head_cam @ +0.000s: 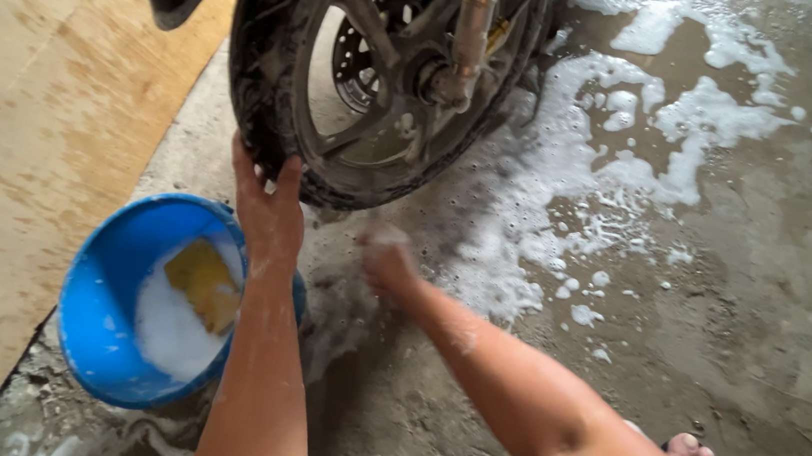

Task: The person scrubs the front wheel and tire of a motorcycle using a red brush and a yellow sponge. They repeatedly dip the tools into a blue bucket of soapy water and scrub the tire tread, rim, and brake disc area.

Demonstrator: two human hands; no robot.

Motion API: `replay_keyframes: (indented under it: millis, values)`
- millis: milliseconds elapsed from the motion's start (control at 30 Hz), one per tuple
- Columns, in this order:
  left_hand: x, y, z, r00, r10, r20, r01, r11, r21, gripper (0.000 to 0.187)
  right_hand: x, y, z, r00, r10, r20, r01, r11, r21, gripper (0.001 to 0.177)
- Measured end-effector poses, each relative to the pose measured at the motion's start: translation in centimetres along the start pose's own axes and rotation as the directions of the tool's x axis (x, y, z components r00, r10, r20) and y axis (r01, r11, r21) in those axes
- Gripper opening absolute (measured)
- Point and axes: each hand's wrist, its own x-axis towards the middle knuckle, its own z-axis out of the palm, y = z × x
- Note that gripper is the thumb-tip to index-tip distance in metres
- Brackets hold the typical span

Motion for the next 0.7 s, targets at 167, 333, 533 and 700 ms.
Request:
replay_keyframes:
  millis: [167,333,533,700]
  values:
    - [0.0,0.7,0.3,0.998,-0.038,-0.059,0.039,0.999,0.021,0.07,-4.7,-8.3,5.0,0.965,0.141,0.221,-0.228,0.866,0.445,0.042]
    - [0.1,0.0,0.4,0.997,-0.018,-0.071,0.019,1.0,0.005,0.068,-3.5,-12.7,3.3,0.924,0.289,0.251,-0.373,0.826,0.422,0.037]
    - [0.2,-0.3,0.4,0.998,0.021,-0.062,-0.021,1.0,0.001,0.07,-3.7,-11.7,3.9,0.923,0.24,0.301,-0.365,0.794,0.486,0.039]
    - [-0.3,-0.6,0.3,0.997,-0.035,-0.069,0.034,0.999,-0.016,0.071,-4.9,-11.9,4.1,0.927,0.252,0.278,-0.361,0.801,0.478,0.04]
